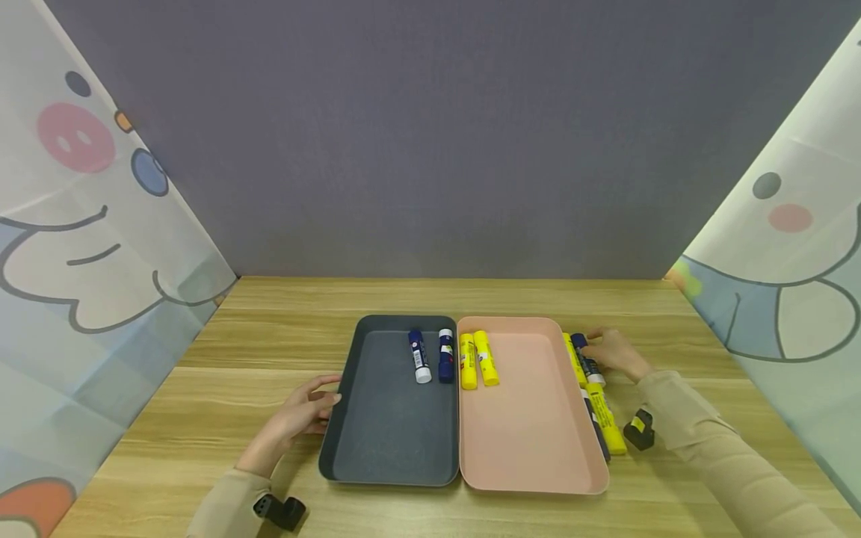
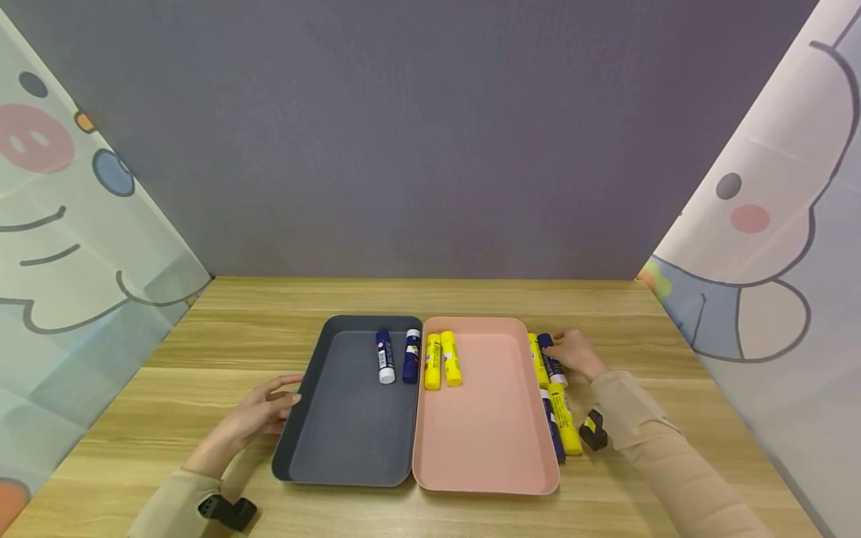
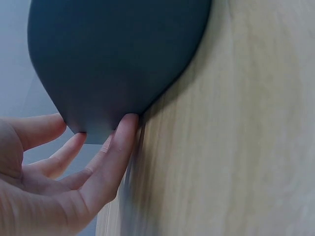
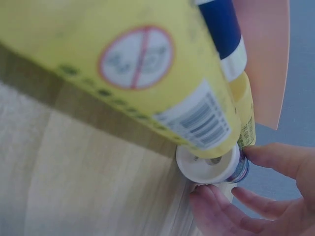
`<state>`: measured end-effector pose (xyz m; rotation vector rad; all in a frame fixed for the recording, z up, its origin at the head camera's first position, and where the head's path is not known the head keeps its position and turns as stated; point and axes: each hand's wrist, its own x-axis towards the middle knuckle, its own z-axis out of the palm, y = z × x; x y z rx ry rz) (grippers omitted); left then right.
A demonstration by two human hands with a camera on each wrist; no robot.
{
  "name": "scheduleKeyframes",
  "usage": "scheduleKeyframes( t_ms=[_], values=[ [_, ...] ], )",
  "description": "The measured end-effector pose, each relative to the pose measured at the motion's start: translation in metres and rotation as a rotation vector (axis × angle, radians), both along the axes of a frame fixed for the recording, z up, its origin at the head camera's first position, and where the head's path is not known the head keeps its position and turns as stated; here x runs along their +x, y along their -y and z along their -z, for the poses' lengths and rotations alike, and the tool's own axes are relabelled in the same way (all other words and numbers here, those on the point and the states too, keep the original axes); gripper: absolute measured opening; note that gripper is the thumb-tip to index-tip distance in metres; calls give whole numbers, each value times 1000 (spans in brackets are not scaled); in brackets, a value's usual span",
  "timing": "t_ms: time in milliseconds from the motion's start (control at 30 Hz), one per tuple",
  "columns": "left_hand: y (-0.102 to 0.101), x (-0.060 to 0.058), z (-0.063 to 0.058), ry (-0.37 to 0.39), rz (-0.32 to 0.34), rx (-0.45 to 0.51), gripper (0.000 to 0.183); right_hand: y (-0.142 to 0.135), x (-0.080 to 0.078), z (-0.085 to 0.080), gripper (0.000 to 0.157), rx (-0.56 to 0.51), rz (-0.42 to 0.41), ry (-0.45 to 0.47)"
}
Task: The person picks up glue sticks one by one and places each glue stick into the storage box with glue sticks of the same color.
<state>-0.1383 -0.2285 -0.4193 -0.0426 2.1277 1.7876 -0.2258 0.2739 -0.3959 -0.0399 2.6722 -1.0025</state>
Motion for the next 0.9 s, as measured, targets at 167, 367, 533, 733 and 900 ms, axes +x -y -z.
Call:
scheduleKeyframes(
  t_ms=[167, 367, 533, 733, 900],
  values=[
    [0, 0, 0, 1, 3, 0, 53, 1, -1, 1, 52, 14, 13, 8],
    [0, -1, 1, -2, 6, 0, 53, 1, -3, 3, 51, 10, 24, 12],
    [0, -1, 2, 1, -1, 2, 53, 1, -4, 3, 51, 12, 28, 16],
    [0, -1, 2, 1, -2, 3, 53, 1, -5, 4, 51, 34, 25, 11],
    [0, -1, 2, 0, -6, -1, 52, 1, -5, 3, 51, 34, 17, -2]
  ],
)
